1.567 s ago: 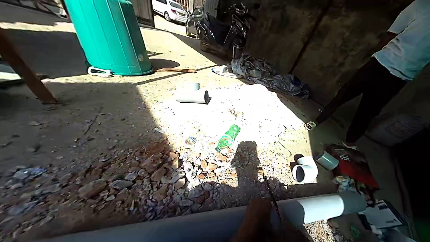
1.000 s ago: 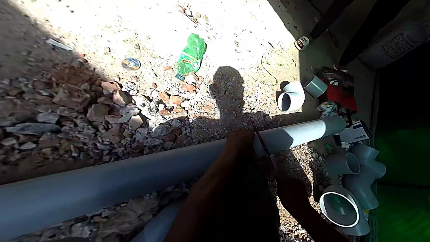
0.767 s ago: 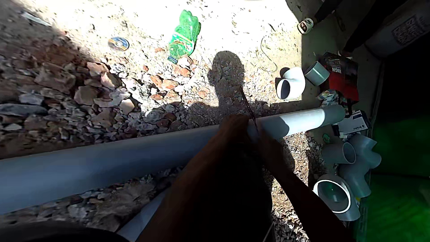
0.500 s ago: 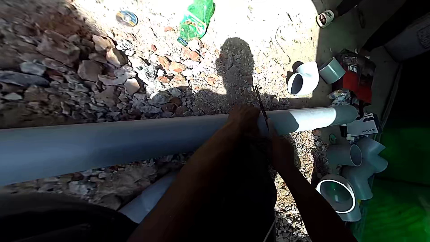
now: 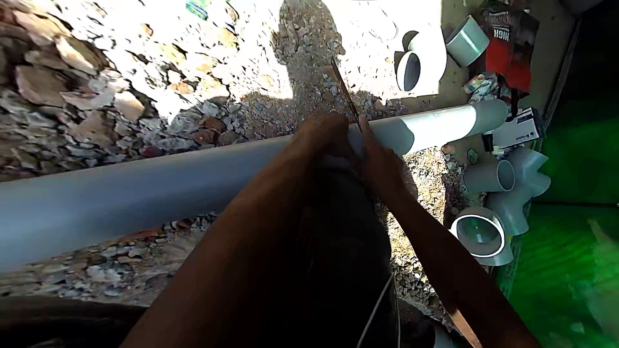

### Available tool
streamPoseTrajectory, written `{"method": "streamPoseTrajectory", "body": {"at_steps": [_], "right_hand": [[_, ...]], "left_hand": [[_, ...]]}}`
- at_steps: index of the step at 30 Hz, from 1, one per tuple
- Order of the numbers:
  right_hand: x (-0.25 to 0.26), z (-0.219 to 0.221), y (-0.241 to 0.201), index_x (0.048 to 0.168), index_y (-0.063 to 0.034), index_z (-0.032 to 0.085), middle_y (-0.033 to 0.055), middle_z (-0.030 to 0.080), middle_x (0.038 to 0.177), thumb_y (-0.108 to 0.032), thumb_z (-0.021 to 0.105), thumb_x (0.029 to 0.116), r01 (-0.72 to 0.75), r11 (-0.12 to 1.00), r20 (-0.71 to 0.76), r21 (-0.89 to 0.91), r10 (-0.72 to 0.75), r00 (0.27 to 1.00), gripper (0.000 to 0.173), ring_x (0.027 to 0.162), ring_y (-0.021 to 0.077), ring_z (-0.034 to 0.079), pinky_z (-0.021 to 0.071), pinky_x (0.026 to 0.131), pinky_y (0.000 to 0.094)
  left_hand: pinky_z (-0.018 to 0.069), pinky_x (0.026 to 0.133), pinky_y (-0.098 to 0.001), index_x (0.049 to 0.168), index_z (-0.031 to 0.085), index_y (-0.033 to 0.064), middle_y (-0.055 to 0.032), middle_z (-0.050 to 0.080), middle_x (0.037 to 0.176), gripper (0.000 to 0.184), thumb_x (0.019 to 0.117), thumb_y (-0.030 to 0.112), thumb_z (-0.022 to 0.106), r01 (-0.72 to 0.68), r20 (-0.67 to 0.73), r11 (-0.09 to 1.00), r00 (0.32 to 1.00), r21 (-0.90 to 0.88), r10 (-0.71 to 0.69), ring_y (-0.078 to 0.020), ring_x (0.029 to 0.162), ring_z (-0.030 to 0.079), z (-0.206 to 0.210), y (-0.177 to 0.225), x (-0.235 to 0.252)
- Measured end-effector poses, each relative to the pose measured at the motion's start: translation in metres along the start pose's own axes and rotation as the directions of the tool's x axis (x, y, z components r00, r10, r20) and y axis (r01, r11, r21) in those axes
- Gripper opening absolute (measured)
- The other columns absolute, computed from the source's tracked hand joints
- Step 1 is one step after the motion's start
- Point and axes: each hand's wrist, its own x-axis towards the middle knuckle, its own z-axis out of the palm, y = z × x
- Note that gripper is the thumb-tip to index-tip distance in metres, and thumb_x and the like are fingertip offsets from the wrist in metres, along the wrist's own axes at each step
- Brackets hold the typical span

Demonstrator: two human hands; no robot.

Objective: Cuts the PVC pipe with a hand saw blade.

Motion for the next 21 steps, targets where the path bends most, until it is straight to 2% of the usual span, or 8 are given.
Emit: {"method": "streamPoseTrajectory", "body": {"at_steps": [2,3,7,10,12,15,18,21], "right_hand": [[-0.038,0.029,0.013,0.165,-0.0308,0.022,0.0063,0.065,0.070,-0.028,0.046,0.1087,-0.198,0.953,0.204,0.228,0.152,0.967,0.061,0.054,0.0258,0.063,0.0531,0.049,0.0487],[-0.059,0.027,0.017,0.165,-0.0365,0.016,0.0050,0.062,0.066,-0.029,0.047,0.1086,-0.270,0.928,0.279,0.255,0.197,0.940,0.065,0.050,0.0254,0.060,0.0511,0.045,0.0489],[-0.029,0.026,0.018,0.163,-0.0272,0.030,0.0107,0.065,0.066,-0.025,0.047,0.1078,-0.313,0.921,0.371,0.231,0.214,0.904,0.058,0.056,0.0324,0.064,0.0531,0.053,0.0542],[0.035,0.044,0.011,0.165,-0.0337,0.019,0.0158,0.070,0.084,-0.026,0.044,0.1094,-0.358,0.907,0.451,0.222,0.230,0.862,0.062,0.075,0.0365,0.069,0.0554,0.068,0.0563],[0.020,0.040,0.008,0.165,-0.0378,0.014,0.0130,0.068,0.080,-0.027,0.046,0.1094,-0.365,0.896,0.436,0.252,0.231,0.870,0.065,0.069,0.0328,0.068,0.0564,0.064,0.0533],[-0.060,0.013,0.021,0.165,-0.0362,0.021,0.0042,0.060,0.061,-0.031,0.045,0.1088,-0.273,0.940,0.306,0.206,0.203,0.930,0.061,0.050,0.0261,0.060,0.0513,0.047,0.0489],[-0.042,0.019,0.018,0.163,-0.0268,0.032,0.0110,0.063,0.064,-0.027,0.046,0.1084,-0.261,0.950,0.313,0.169,0.199,0.929,0.056,0.055,0.0334,0.063,0.0516,0.052,0.0550],[0.024,0.047,0.014,0.166,-0.0311,0.020,0.0167,0.069,0.080,-0.026,0.043,0.1101,-0.313,0.930,0.386,0.195,0.220,0.896,0.060,0.071,0.0386,0.068,0.0545,0.065,0.0584]], "left_hand": [[0.0560,0.073,-0.0646,0.090,0.071,0.0125,-0.0129,0.071,0.098,0.078,0.0472,0.076,0.086,0.051,0.027,0.998,0.998,-0.026,-0.050,-0.0365,0.095,0.069,-0.004,0.005,-0.007],[0.0558,0.075,-0.0646,0.092,0.072,0.0131,-0.0122,0.071,0.102,0.079,0.0467,0.076,0.086,0.062,0.028,0.998,0.998,-0.029,-0.061,-0.0362,0.099,0.069,-0.006,0.010,-0.008],[0.0549,0.086,-0.0596,0.097,0.073,0.0146,-0.0092,0.071,0.109,0.076,0.0506,0.074,0.085,0.059,0.019,0.998,0.998,0.005,-0.059,-0.0319,0.108,0.067,-0.011,0.007,-0.008],[0.0562,0.079,-0.0604,0.093,0.071,0.0124,-0.0114,0.070,0.101,0.075,0.0514,0.073,0.086,0.013,0.012,1.000,1.000,-0.026,-0.013,-0.0334,0.099,0.069,-0.003,0.006,-0.005],[0.0567,0.075,-0.0604,0.090,0.070,0.0135,-0.0100,0.071,0.097,0.076,0.0483,0.076,0.085,0.026,0.020,0.999,0.999,-0.025,-0.025,-0.0324,0.094,0.070,-0.005,0.003,-0.008],[0.0563,0.084,-0.0606,0.097,0.073,0.0146,-0.0093,0.071,0.109,0.080,0.0469,0.075,0.086,0.039,0.010,0.997,0.999,-0.060,-0.038,-0.0325,0.107,0.068,-0.011,0.015,-0.007],[0.0558,0.089,-0.0611,0.105,0.072,0.0140,-0.0105,0.069,0.119,0.078,0.0523,0.070,0.088,0.040,-0.003,0.997,0.999,-0.071,-0.041,-0.0336,0.116,0.065,-0.012,0.008,-0.008],[0.0553,0.090,-0.0594,0.104,0.072,0.0122,-0.0117,0.069,0.117,0.077,0.0544,0.069,0.087,0.008,-0.017,0.999,1.000,-0.048,-0.009,-0.0333,0.114,0.066,-0.007,0.013,-0.010]]}}
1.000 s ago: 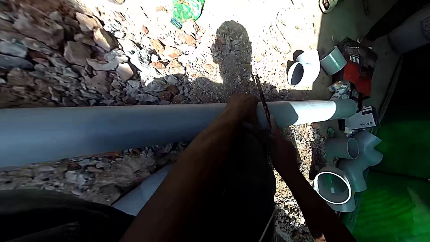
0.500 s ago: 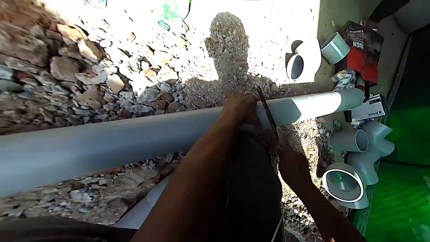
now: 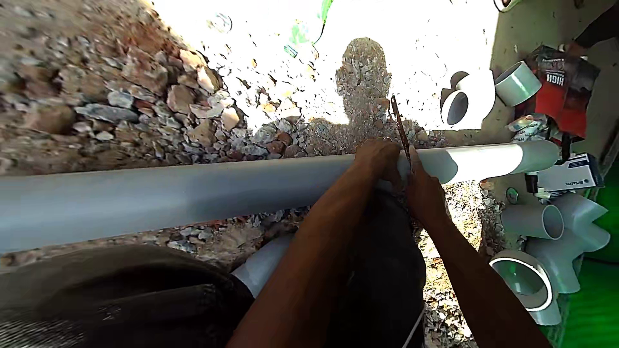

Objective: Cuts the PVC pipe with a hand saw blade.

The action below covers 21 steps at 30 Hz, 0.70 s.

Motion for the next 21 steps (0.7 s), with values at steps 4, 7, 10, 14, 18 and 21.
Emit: {"method": "streamPoseTrajectory", "body": {"at_steps": [4,7,10,14,18,21], "right_hand": [[-0.073,-0.010,0.024,0.165,-0.0344,0.019,0.0101,0.065,0.069,-0.030,0.044,0.1089,0.039,0.998,0.000,-0.052,-0.039,0.999,0.061,0.058,0.0328,0.066,0.0548,0.054,0.0556],[-0.169,-0.041,0.059,0.163,-0.0318,0.031,0.0119,0.068,0.066,-0.031,0.040,0.1078,-0.009,0.989,0.075,-0.148,0.020,0.997,0.056,0.055,0.0353,0.066,0.0544,0.054,0.0586],[-0.215,-0.083,0.080,0.164,-0.0283,0.027,0.0205,0.073,0.083,-0.032,0.038,0.1096,-0.150,0.977,0.144,-0.154,0.173,0.974,0.056,0.070,0.0433,0.070,0.0549,0.066,0.0648],[-0.213,-0.092,0.112,0.161,-0.0230,0.034,0.0175,0.074,0.094,-0.041,0.041,0.1076,-0.238,0.971,0.001,-0.031,0.238,0.971,0.057,0.078,0.0404,0.072,0.0558,0.071,0.0666],[-0.162,-0.076,0.096,0.137,-0.0146,0.059,0.0171,0.072,0.102,-0.049,0.033,0.1093,-0.226,0.973,0.085,-0.055,0.230,0.969,0.052,0.097,0.0387,0.071,0.0545,0.084,0.0615],[-0.121,-0.040,0.084,0.122,-0.0118,0.066,0.0144,0.073,0.098,-0.048,0.031,0.1096,-0.110,0.994,0.048,0.012,0.109,0.993,0.052,0.097,0.0344,0.071,0.0553,0.086,0.0580]], "left_hand": [[0.0543,0.095,-0.0581,0.105,0.074,0.0138,-0.0079,0.070,0.119,0.082,0.0508,0.074,0.086,0.051,-0.012,0.999,0.999,0.012,-0.051,-0.0302,0.115,0.066,-0.005,0.003,-0.012],[0.0533,0.097,-0.0597,0.107,0.074,0.0133,-0.0092,0.070,0.121,0.081,0.0527,0.071,0.088,0.072,0.012,0.997,0.997,0.007,-0.072,-0.0322,0.118,0.064,-0.008,0.006,-0.008],[0.0503,0.103,-0.0608,0.117,0.072,0.0131,-0.0117,0.068,0.128,0.090,0.0544,0.077,0.083,0.032,-0.025,0.998,0.999,0.057,-0.031,-0.0337,0.125,0.062,0.000,0.007,-0.008],[0.0384,0.113,-0.0648,0.141,0.059,0.0088,-0.0201,0.054,0.149,0.106,0.0565,0.066,0.089,0.076,-0.242,0.992,0.969,0.105,-0.048,-0.0412,0.141,0.046,0.033,0.027,-0.031],[0.0392,0.111,-0.0651,0.143,0.054,0.0005,-0.0226,0.051,0.150,0.103,0.0623,0.052,0.093,0.095,-0.300,0.985,0.953,0.141,-0.049,-0.0418,0.142,0.045,0.039,0.039,-0.039],[0.0449,0.108,-0.0612,0.132,0.064,0.0060,-0.0172,0.061,0.138,0.097,0.0555,0.058,0.093,0.064,-0.207,0.998,0.977,0.012,-0.060,-0.0388,0.133,0.053,0.028,0.021,-0.036]]}}
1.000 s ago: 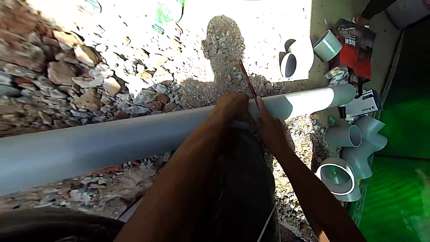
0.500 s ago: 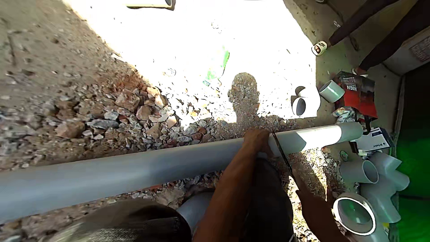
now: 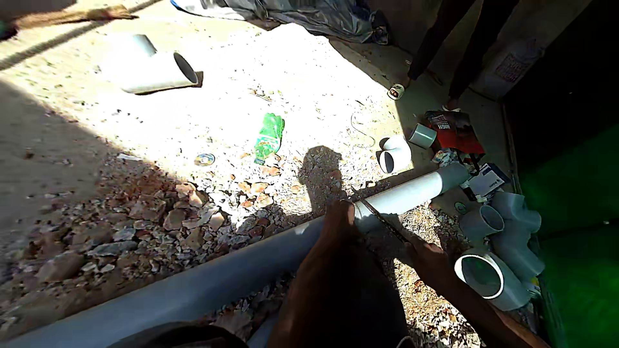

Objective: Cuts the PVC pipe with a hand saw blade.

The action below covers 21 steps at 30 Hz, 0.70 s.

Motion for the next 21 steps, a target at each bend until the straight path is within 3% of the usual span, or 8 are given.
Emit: {"method": "streamPoseTrajectory", "body": {"at_steps": [3,5,8,10,12,14,15,21], "right_hand": [[0.035,0.015,-0.029,0.116,-0.0072,0.064,0.0168,0.070,0.098,-0.044,0.031,0.1106,0.003,0.999,0.056,0.040,-0.005,0.998,0.049,0.099,0.0358,0.069,0.0536,0.086,0.0578],[0.053,0.025,-0.043,0.113,-0.0081,0.062,0.0155,0.070,0.094,-0.042,0.031,0.1106,0.022,1.000,0.064,-0.001,-0.022,0.998,0.046,0.095,0.0349,0.070,0.0553,0.081,0.0557],[0.073,0.031,-0.068,0.113,-0.0065,0.064,0.0168,0.070,0.096,-0.038,0.036,0.1101,0.033,0.998,0.073,-0.045,-0.029,0.997,0.042,0.097,0.0359,0.070,0.0557,0.082,0.0554],[0.080,0.030,-0.083,0.120,-0.0060,0.061,0.0184,0.070,0.097,-0.035,0.039,0.1093,0.022,0.996,0.075,-0.089,-0.015,0.997,0.038,0.096,0.0374,0.071,0.0561,0.080,0.0559],[0.086,0.032,-0.092,0.141,-0.0113,0.050,0.0184,0.071,0.099,-0.035,0.039,0.1096,0.001,0.994,0.062,-0.112,0.006,0.998,0.040,0.096,0.0384,0.071,0.0564,0.080,0.0562],[0.093,0.034,-0.098,0.162,-0.0260,0.029,0.0175,0.071,0.097,-0.036,0.040,0.1099,-0.005,0.994,0.049,-0.106,0.010,0.999,0.054,0.093,0.0387,0.071,0.0564,0.080,0.0565],[0.095,0.035,-0.099,0.164,-0.0309,0.022,0.0170,0.071,0.094,-0.034,0.040,0.1099,0.007,0.995,0.044,-0.099,-0.003,0.999,0.057,0.090,0.0385,0.070,0.0562,0.080,0.0564],[0.095,0.049,-0.095,0.165,-0.0367,0.019,0.0167,0.070,0.082,-0.030,0.045,0.1090,0.077,0.996,-0.068,-0.053,-0.081,0.994,0.062,0.072,0.0377,0.069,0.0566,0.066,0.0581]], "left_hand": [[0.0555,0.089,-0.0649,0.114,0.071,0.0078,-0.0167,0.072,0.112,0.087,0.0517,0.064,0.094,0.009,0.122,0.999,0.993,-0.038,-0.004,-0.0379,0.107,0.068,-0.010,-0.018,0.013],[0.0559,0.085,-0.0661,0.114,0.071,0.0106,-0.0156,0.073,0.107,0.085,0.0542,0.067,0.090,0.089,0.167,0.996,0.983,-0.033,-0.082,-0.0377,0.101,0.070,-0.014,-0.015,0.002],[0.0542,0.093,-0.0639,0.130,0.065,0.0118,-0.0148,0.070,0.121,0.091,0.0618,0.070,0.084,0.096,0.105,0.994,0.989,0.047,-0.100,-0.0376,0.113,0.067,-0.008,-0.010,-0.017],[0.0528,0.096,-0.0607,0.137,0.061,0.0105,-0.0140,0.068,0.128,0.101,0.0600,0.073,0.083,0.074,0.071,0.991,0.994,0.111,-0.083,-0.0365,0.119,0.064,-0.001,-0.011,-0.016],[0.0533,0.095,-0.0598,0.138,0.060,0.0102,-0.0131,0.067,0.131,0.105,0.0584,0.074,0.082,0.063,0.068,0.991,0.995,0.120,-0.071,-0.0357,0.121,0.063,0.001,-0.012,-0.012],[0.0536,0.095,-0.0596,0.138,0.060,0.0120,-0.0123,0.066,0.133,0.102,0.0585,0.072,0.084,0.060,0.069,0.993,0.995,0.098,-0.067,-0.0352,0.125,0.061,0.001,-0.012,-0.008],[0.0535,0.096,-0.0593,0.139,0.060,0.0136,-0.0120,0.065,0.135,0.101,0.0591,0.070,0.084,0.068,0.082,0.994,0.994,0.082,-0.074,-0.0350,0.127,0.059,-0.002,-0.012,-0.006],[0.0559,0.093,-0.0572,0.127,0.066,0.0148,-0.0081,0.068,0.128,0.092,0.0565,0.072,0.082,0.044,0.082,0.999,0.996,0.006,-0.044,-0.0327,0.125,0.061,-0.007,-0.018,0.001]]}}
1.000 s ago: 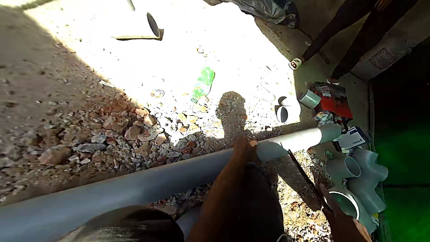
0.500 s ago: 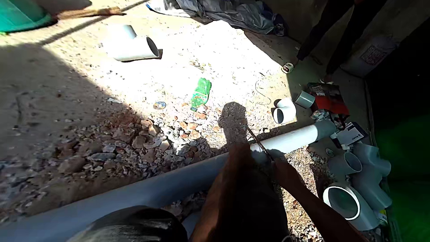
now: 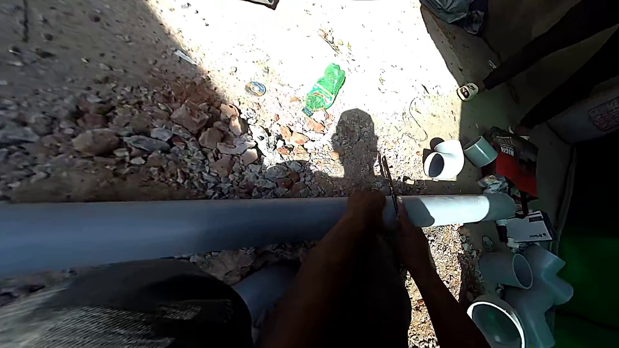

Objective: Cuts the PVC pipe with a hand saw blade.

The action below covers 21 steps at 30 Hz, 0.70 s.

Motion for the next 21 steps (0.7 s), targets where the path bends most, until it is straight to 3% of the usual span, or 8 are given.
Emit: {"method": "streamPoseTrajectory", "body": {"at_steps": [3,7,10,14,16,18,19,21], "right_hand": [[-0.026,0.004,0.014,0.165,-0.0369,0.017,0.0148,0.070,0.081,-0.026,0.046,0.1083,0.019,1.000,-0.020,0.018,-0.019,1.000,0.064,0.068,0.0358,0.069,0.0567,0.063,0.0595],[-0.058,-0.001,0.022,0.164,-0.0238,0.028,0.0121,0.069,0.072,-0.026,0.046,0.1079,0.052,0.997,-0.058,-0.062,-0.055,0.997,0.059,0.062,0.0331,0.069,0.0565,0.060,0.0558],[-0.014,-0.005,-0.001,0.166,-0.0277,0.018,0.0168,0.069,0.078,-0.020,0.047,0.1071,0.014,0.998,0.012,-0.068,-0.013,1.000,0.066,0.069,0.0379,0.069,0.0559,0.065,0.0589],[0.006,-0.004,-0.011,0.166,-0.0384,0.010,0.0159,0.068,0.083,-0.032,0.041,0.1111,-0.012,1.000,0.012,-0.007,0.012,1.000,0.063,0.071,0.0373,0.067,0.0548,0.064,0.0581],[-0.031,-0.004,0.008,0.166,-0.0362,0.014,0.0113,0.066,0.075,-0.031,0.041,0.1100,0.020,1.000,-0.014,-0.021,-0.020,1.000,0.062,0.061,0.0321,0.065,0.0553,0.056,0.0555],[-0.064,-0.008,0.027,0.164,-0.0246,0.028,0.0092,0.067,0.069,-0.025,0.044,0.1081,0.076,0.995,-0.070,-0.071,-0.081,0.994,0.058,0.055,0.0292,0.066,0.0551,0.054,0.0525],[-0.063,-0.012,0.032,0.162,-0.0205,0.033,0.0102,0.068,0.070,-0.024,0.044,0.1075,0.107,0.992,-0.092,-0.073,-0.113,0.989,0.056,0.055,0.0293,0.066,0.0550,0.053,0.0527],[-0.032,-0.015,0.017,0.163,-0.0233,0.030,0.0181,0.070,0.081,-0.024,0.044,0.1088,0.085,0.995,-0.031,-0.050,-0.087,0.996,0.056,0.066,0.0379,0.068,0.0553,0.061,0.0602]], "left_hand": [[0.0568,0.091,-0.0565,0.121,0.069,0.0166,-0.0070,0.069,0.124,0.084,0.0553,0.066,0.085,-0.006,-0.003,0.999,1.000,-0.045,0.006,-0.0323,0.122,0.062,0.001,0.001,-0.001],[0.0563,0.092,-0.0554,0.114,0.070,0.0144,-0.0070,0.070,0.119,0.071,0.0581,0.054,0.088,0.008,-0.010,0.997,1.000,-0.083,-0.009,-0.0326,0.118,0.063,-0.004,0.002,0.000],[0.0559,0.092,-0.0535,0.114,0.069,0.0140,-0.0074,0.069,0.120,0.066,0.0616,0.050,0.087,-0.008,-0.017,0.996,1.000,-0.088,0.007,-0.0323,0.119,0.062,-0.004,-0.001,0.001],[0.0567,0.085,-0.0540,0.101,0.070,0.0145,-0.0069,0.070,0.109,0.061,0.0595,0.056,0.087,-0.041,-0.029,0.996,0.999,-0.079,0.039,-0.0322,0.109,0.065,-0.003,-0.002,0.005],[0.0563,0.085,-0.0542,0.097,0.071,0.0130,-0.0078,0.071,0.107,0.053,0.0636,0.050,0.088,-0.042,-0.033,0.995,0.999,-0.094,0.039,-0.0328,0.108,0.066,-0.008,0.001,0.003],[0.0549,0.090,-0.0554,0.102,0.071,0.0115,-0.0090,0.070,0.112,0.053,0.0675,0.047,0.089,-0.038,0.001,0.991,0.999,-0.126,0.038,-0.0343,0.111,0.065,-0.013,0.003,0.006],[0.0537,0.092,-0.0563,0.103,0.073,0.0122,-0.0080,0.071,0.114,0.060,0.0619,0.052,0.090,-0.034,0.021,0.990,0.999,-0.138,0.037,-0.0338,0.112,0.064,-0.016,0.005,0.010],[0.0537,0.091,-0.0575,0.101,0.073,0.0131,-0.0077,0.071,0.113,0.063,0.0585,0.056,0.091,-0.042,0.028,0.990,0.999,-0.136,0.046,-0.0331,0.111,0.065,-0.016,0.001,0.013]]}}
